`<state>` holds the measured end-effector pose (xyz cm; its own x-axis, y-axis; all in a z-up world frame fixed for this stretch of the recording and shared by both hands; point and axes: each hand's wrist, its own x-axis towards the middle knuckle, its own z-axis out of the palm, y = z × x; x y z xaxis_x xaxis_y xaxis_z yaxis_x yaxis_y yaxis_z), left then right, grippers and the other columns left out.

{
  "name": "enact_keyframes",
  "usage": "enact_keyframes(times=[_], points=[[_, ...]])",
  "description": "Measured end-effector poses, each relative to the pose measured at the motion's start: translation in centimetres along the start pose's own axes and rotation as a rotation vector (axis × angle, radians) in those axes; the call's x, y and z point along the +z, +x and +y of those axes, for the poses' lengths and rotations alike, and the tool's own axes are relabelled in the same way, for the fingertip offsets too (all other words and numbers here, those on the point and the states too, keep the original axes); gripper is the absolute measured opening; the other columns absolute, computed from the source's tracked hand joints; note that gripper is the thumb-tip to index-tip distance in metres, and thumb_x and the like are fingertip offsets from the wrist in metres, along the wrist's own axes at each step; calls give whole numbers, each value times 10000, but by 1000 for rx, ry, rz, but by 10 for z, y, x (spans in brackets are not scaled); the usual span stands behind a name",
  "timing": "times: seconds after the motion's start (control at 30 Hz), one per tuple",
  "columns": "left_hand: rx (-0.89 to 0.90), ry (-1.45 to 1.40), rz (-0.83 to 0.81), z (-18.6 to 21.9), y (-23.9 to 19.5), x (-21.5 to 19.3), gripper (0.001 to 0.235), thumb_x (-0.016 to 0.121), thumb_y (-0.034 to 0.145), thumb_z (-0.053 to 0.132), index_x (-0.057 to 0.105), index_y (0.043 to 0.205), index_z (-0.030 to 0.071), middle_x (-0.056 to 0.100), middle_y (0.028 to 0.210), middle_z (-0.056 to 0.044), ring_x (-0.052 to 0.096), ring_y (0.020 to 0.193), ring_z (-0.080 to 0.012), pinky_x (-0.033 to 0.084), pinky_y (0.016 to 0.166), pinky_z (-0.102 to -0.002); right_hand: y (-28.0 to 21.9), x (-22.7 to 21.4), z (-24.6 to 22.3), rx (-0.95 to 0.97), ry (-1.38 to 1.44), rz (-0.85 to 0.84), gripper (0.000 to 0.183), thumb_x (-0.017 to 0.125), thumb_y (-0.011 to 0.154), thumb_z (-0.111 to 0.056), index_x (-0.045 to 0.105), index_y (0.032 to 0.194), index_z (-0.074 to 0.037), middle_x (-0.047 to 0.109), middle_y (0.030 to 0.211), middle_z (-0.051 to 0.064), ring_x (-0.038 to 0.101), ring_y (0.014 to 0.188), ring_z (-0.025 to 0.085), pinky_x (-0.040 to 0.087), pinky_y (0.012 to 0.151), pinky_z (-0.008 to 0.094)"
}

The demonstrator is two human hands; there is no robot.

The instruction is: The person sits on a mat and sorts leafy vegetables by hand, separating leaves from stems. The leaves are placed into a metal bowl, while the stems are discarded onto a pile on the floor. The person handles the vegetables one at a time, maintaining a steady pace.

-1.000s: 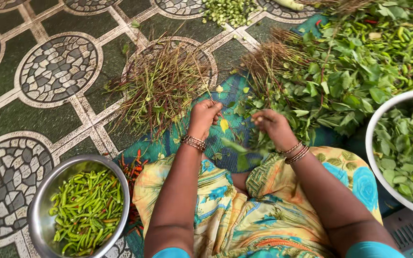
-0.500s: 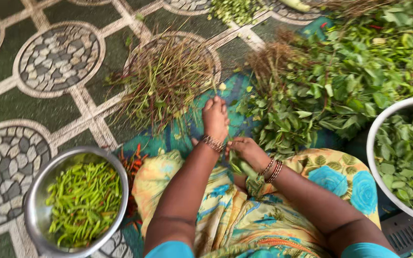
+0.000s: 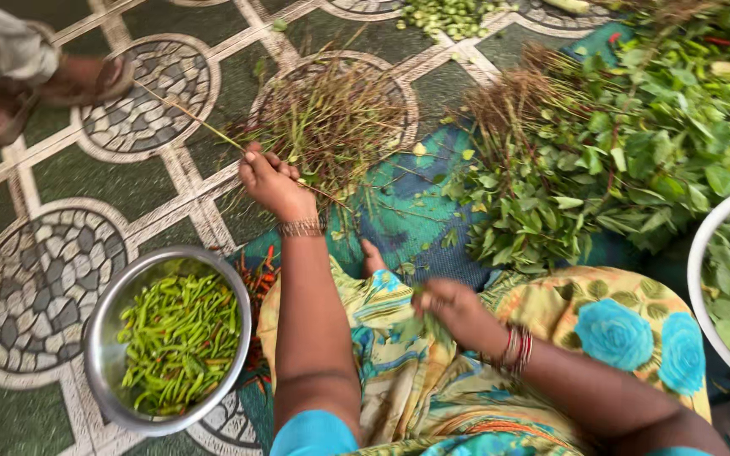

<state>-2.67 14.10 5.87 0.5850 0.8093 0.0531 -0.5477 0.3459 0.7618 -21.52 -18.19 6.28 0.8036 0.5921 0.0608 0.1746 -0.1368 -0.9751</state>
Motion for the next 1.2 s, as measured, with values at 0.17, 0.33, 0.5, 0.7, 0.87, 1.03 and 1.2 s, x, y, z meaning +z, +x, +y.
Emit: enact_keyframes(times=[0.17,0.33,0.5,0.7,0.87,1.03,1.2], points=[[269,909,-404,-8,-38,18,584,704,960,290,471,1417,10,606,1174,-228,581,978,-297,465,824,-433,21,-42,16,89,168,94,265,615,1015,-258,695,1011,-6,667,893,18,604,862,116,516,805,294],[-311,785,-1118,0,-106,60,330,695,958,238,703,1255,97,701,1281,-80,643,1207,-227,488,1054,-392,29,-78,1,127,235,199,366,631,992,-207,645,1303,-15,651,929,-6,579,875,96,492,815,263],[174,662,-1424,22,-173,88,177,759,907,158,756,1056,63,680,1049,-88,654,1025,-237,540,904,-375,37,-99,5,157,9,371,541,695,915,-136,548,1419,-5,643,972,27,583,861,100,521,779,278],[-93,733,-1470,8,-189,77,161,711,923,155,729,1062,76,686,1004,-52,689,962,-223,543,866,-343,37,-109,39,100,-38,404,465,708,912,-130,583,1320,55,709,1176,63,653,1040,111,546,895,276],[135,453,-1371,-24,-195,72,73,732,881,90,700,939,58,669,976,-79,657,986,-247,519,933,-378,36,-127,49,274,90,360,400,701,932,-279,718,1171,41,745,1028,99,651,947,163,529,864,315],[384,532,-1254,-24,-205,73,72,713,911,28,655,946,52,667,931,-79,629,931,-219,505,889,-393,47,-137,38,236,331,208,264,670,879,-195,745,993,30,750,968,83,672,982,174,471,947,311],[-633,149,-1111,-20,-236,62,116,524,1049,30,617,1048,99,687,1028,-33,579,727,-91,482,561,-227,36,-133,52,420,580,174,191,633,895,-141,712,981,9,730,894,117,622,760,215,482,663,391]])
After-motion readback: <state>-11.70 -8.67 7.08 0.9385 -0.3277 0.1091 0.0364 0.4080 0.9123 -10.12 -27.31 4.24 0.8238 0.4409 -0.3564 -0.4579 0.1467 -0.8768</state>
